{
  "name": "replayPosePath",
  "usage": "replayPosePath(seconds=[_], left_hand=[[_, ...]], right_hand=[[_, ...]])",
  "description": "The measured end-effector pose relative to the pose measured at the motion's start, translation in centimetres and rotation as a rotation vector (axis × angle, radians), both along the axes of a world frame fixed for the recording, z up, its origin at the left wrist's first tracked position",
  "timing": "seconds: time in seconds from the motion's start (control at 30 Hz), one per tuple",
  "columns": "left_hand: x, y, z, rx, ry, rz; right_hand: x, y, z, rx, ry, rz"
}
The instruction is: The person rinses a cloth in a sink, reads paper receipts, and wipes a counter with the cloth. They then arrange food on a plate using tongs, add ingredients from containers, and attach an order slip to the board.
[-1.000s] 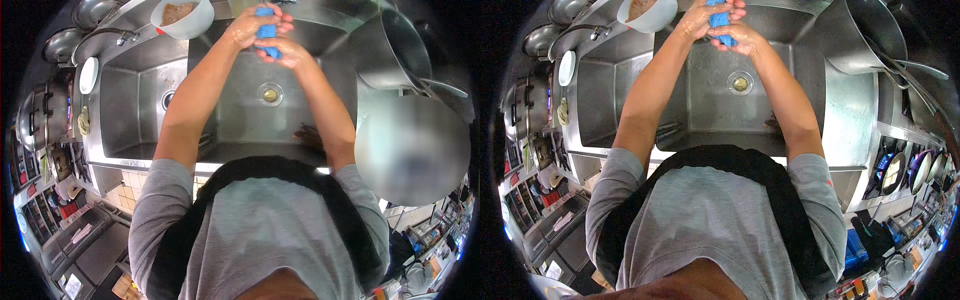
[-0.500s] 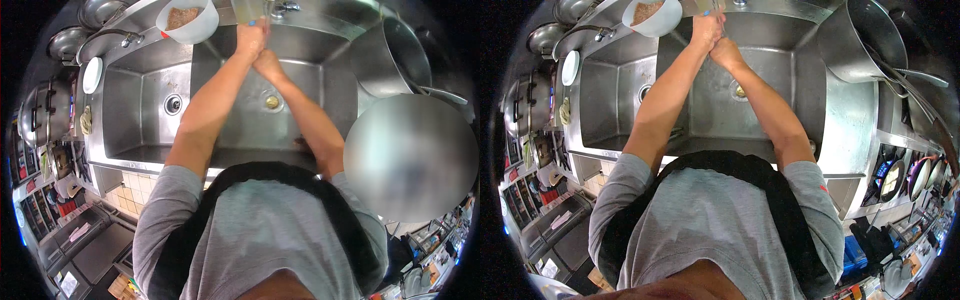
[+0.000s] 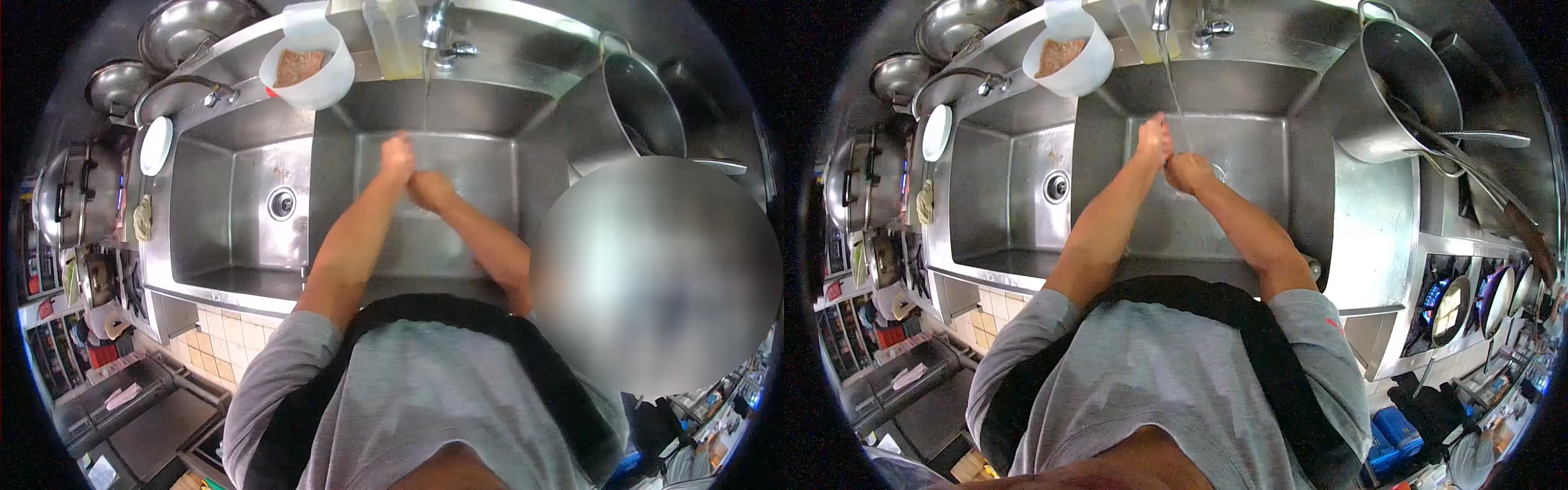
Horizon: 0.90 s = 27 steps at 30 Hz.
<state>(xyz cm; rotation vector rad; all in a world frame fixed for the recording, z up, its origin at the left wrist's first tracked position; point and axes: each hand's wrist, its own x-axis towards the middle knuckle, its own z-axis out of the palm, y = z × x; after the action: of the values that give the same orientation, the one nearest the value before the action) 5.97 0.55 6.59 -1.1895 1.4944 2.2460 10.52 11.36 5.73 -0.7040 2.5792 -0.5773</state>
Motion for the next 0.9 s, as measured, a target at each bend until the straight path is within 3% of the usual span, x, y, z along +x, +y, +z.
replayPosePath(seconds=[0.07,0.17,0.27,0.33,0.43,0.53,0.63,0.7,0.8,0.9], left_hand=[[0.9,-0.1,-1.1,0.02,-0.076,-0.04],[1.9,-0.7,-1.6,0.111,-0.062,-0.07],[3.3,-1.7,2.0,0.198,0.039,-0.057],[4.6,-2.8,4.8,0.183,0.06,0.001],[8.0,-5.7,4.5,0.242,0.135,0.006],[12.9,-6.8,5.5,0.172,0.251,-0.003],[17.3,-8.3,5.9,0.181,0.297,0.027],[19.2,-8.3,7.7,0.092,0.221,0.026],[20.2,-8.1,10.2,-0.191,0.22,-0.256],[19.7,-7.0,15.9,-0.825,0.217,-0.834]], right_hand=[[0.3,0.5,-1.2,0.074,-0.03,0.052],[0.0,2.0,1.3,0.061,-0.067,0.208],[-5.3,4.9,3.2,-0.222,-0.144,0.25],[-10.6,7.6,7.0,-0.464,-0.148,-0.07],[-18.9,9.9,7.3,-0.693,0.574,-0.344],[-21.0,10.2,10.2,-0.688,-0.108,-0.265],[-23.2,9.9,9.8,-0.822,-0.487,-0.368],[-23.7,9.1,10.1,-0.871,-0.471,-0.538],[-24.5,7.5,7.3,-0.842,-0.447,-0.763],[-20.8,8.3,6.2,-0.909,-0.658,-0.64]])
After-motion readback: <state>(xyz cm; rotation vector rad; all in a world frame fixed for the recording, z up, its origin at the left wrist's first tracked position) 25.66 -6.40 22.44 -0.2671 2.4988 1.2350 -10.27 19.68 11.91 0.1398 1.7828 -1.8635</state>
